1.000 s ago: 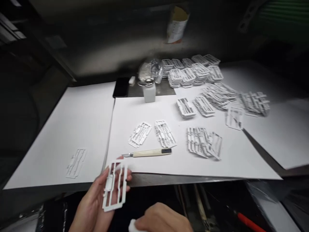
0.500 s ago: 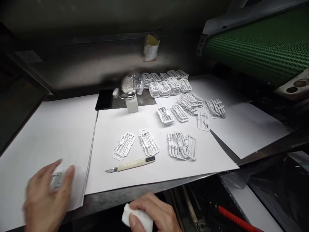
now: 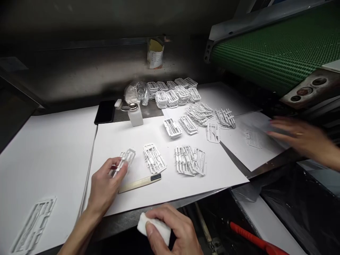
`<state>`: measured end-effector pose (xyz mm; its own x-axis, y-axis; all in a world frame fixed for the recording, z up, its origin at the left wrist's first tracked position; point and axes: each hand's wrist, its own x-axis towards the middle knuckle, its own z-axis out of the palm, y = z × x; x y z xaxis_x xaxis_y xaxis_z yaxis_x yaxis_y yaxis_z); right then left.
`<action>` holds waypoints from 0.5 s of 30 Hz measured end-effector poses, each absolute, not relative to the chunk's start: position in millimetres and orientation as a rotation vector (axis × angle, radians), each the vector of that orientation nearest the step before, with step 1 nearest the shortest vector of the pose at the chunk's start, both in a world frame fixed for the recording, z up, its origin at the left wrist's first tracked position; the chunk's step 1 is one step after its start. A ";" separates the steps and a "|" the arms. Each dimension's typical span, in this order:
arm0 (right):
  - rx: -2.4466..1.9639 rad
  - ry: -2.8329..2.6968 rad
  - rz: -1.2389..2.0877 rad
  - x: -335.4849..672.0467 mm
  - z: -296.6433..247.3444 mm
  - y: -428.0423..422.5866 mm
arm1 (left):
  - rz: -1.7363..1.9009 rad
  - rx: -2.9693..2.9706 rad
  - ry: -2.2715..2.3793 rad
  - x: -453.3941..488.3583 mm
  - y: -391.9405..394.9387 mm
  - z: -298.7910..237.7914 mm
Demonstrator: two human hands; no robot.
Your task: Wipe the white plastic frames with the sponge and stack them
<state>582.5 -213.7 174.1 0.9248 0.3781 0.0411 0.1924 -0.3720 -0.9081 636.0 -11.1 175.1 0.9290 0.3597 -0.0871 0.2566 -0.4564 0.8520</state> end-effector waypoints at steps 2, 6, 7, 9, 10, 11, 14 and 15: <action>-1.958 -0.390 0.161 587.1 177.6 -213.9 | 0.015 1.839 0.481 621.0 -13.4 186.1; -1.945 -0.315 0.066 596.9 181.7 -214.3 | -0.236 1.190 0.613 583.8 -18.5 196.7; -1.941 -0.306 0.067 599.1 181.9 -213.5 | -0.267 1.096 0.624 574.1 -19.6 195.0; -1.928 -0.302 0.084 602.3 181.9 -209.1 | -0.317 1.016 0.594 555.9 -21.9 187.0; -1.917 -0.311 0.091 603.4 182.0 -205.4 | -0.348 0.980 0.580 548.0 -23.2 181.6; -1.905 -0.329 0.097 603.9 182.2 -200.7 | -0.381 0.940 0.572 541.0 -24.6 175.9; -1.870 -0.440 0.116 603.5 183.7 -183.4 | -0.457 0.772 0.583 526.0 -28.6 160.8; -1.863 -0.504 0.124 602.9 184.3 -178.1 | -0.476 0.726 0.594 523.0 -29.7 157.5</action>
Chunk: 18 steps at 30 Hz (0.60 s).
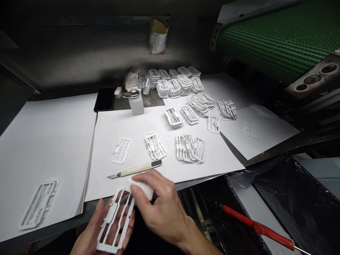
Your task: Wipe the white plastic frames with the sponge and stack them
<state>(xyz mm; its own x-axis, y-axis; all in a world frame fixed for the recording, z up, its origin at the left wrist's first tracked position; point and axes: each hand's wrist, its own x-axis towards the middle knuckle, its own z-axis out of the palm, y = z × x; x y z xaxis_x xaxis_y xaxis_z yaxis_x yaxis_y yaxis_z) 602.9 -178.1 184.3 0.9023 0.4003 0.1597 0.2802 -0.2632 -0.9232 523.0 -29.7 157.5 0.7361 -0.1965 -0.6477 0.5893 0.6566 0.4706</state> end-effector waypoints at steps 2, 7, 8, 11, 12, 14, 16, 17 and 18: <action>-1.871 -0.636 0.143 601.6 185.0 -171.4 | -0.484 0.675 0.610 519.5 -31.1 154.9; -1.973 -0.582 0.213 598.7 184.4 -184.8 | -0.398 0.590 0.710 519.8 -31.3 166.7; -1.987 -0.545 0.225 597.9 183.9 -190.2 | -0.394 0.573 0.728 520.5 -31.1 170.1; -2.001 -0.488 0.243 593.5 181.2 -203.0 | -0.399 0.542 0.767 522.4 -31.1 178.1; -1.996 -0.480 0.250 591.4 180.1 -205.4 | -0.397 0.537 0.784 523.0 -31.4 180.1; -1.979 -0.465 0.262 586.2 178.2 -207.2 | -0.376 0.534 0.810 524.3 -32.3 183.4; -1.953 -0.452 0.253 580.7 177.5 -205.9 | -0.338 0.539 0.837 526.1 -33.8 187.2; -1.938 -0.454 0.237 577.9 177.6 -204.2 | -0.316 0.543 0.848 527.2 -34.7 189.5; -1.920 -0.466 0.216 575.3 178.0 -202.0 | -0.294 0.545 0.862 528.4 -35.6 191.9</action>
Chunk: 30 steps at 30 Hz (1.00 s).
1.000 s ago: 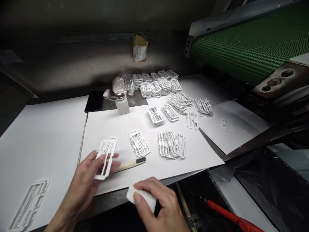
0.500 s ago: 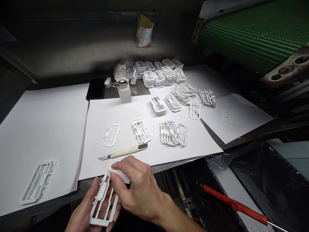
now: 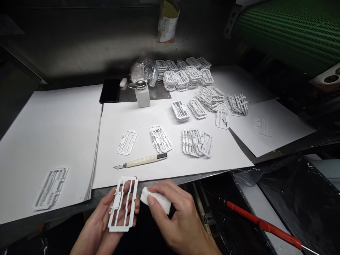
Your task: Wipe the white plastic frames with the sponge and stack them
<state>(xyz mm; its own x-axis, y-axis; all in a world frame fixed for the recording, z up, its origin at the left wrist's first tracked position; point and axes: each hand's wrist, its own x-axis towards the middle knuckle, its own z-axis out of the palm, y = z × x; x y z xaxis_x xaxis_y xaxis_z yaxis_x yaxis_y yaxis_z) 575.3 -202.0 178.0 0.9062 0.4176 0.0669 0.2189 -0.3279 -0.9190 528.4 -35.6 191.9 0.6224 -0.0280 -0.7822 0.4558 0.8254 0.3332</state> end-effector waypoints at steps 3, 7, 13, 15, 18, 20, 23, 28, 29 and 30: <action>-1.863 -0.562 0.167 567.2 179.1 -194.4 | -0.229 0.539 0.935 532.2 -37.7 198.4; -1.835 -0.741 0.173 555.2 175.2 -189.2 | -0.192 0.496 0.970 535.1 -36.2 200.5; -1.773 -0.847 0.194 545.8 170.3 -194.4 | -0.249 0.470 0.946 536.2 -30.3 196.9; -1.777 -0.811 0.183 546.8 171.5 -195.6 | -0.245 0.467 0.954 536.4 -30.1 197.2; -1.776 -0.776 0.149 549.1 172.8 -197.1 | -0.226 0.472 0.980 536.4 -31.3 197.6; -1.760 -0.771 0.118 549.5 173.1 -198.7 | -0.233 0.473 0.979 535.7 -32.6 195.9; -1.758 -0.743 0.095 548.1 174.7 -202.2 | -0.246 0.496 0.920 533.5 -34.1 188.3; -1.779 -0.648 0.092 548.6 179.6 -206.1 | -0.305 0.512 0.925 531.6 -32.6 173.4; -1.773 -0.640 0.096 549.6 180.0 -206.2 | -0.323 0.500 0.931 531.8 -31.8 171.9; -1.767 -0.635 0.095 550.8 180.1 -206.2 | -0.332 0.488 0.930 532.0 -31.0 171.0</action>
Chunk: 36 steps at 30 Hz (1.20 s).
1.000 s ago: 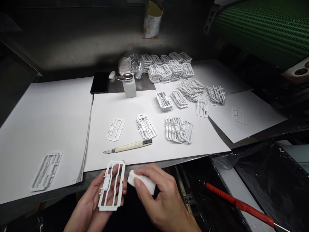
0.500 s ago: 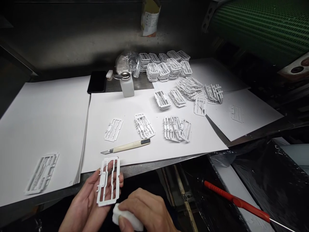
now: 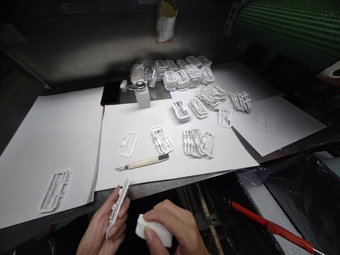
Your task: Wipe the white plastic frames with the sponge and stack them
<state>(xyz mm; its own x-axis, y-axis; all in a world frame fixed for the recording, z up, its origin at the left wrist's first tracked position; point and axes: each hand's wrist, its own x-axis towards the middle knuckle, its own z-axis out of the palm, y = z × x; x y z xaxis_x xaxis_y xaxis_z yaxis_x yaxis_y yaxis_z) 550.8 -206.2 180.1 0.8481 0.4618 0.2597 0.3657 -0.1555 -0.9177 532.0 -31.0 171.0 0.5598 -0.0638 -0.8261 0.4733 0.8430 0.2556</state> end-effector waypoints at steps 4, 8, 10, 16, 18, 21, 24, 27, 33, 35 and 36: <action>-1.777 -0.634 0.089 555.1 179.0 -204.2 | -0.369 0.449 0.894 531.0 -28.6 168.7; -1.795 -0.642 0.083 559.2 179.0 -199.1 | -0.400 0.416 0.889 527.3 -28.1 166.0; -1.776 -0.649 0.076 561.3 179.2 -195.8 | -0.396 0.411 0.888 526.4 -28.1 165.4; -1.710 -0.663 0.074 564.8 178.7 -191.2 | -0.389 0.389 0.882 526.9 -28.1 164.0; -1.690 -0.672 0.062 564.6 178.7 -190.7 | -0.395 0.403 0.880 526.2 -29.1 163.7; -1.672 -0.696 0.051 563.3 179.0 -188.3 | -0.334 0.441 0.931 524.4 -32.6 165.1; -1.691 -0.712 0.032 562.0 178.2 -184.4 | -0.239 0.537 1.044 524.6 -38.0 168.4; -1.720 -0.857 -0.026 562.7 174.2 -181.1 | -0.180 0.649 1.139 527.4 -43.5 171.7; -1.845 -0.938 -0.124 573.5 168.0 -184.3 | -0.184 0.752 1.099 527.4 -44.8 171.6; -1.827 -0.888 -0.094 574.1 169.4 -185.2 | -0.237 0.709 1.063 525.1 -42.8 170.0; -1.813 -0.869 -0.069 573.0 170.4 -184.8 | -0.263 0.675 1.044 523.8 -41.6 169.1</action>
<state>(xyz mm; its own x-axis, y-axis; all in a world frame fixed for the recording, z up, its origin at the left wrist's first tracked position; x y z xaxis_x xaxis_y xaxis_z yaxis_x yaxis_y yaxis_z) 573.0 -184.8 170.4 0.7320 0.5247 0.4345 0.5864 -0.1607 -0.7939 523.8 -41.6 169.1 0.4947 0.1100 -0.8621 0.5050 0.7710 0.3881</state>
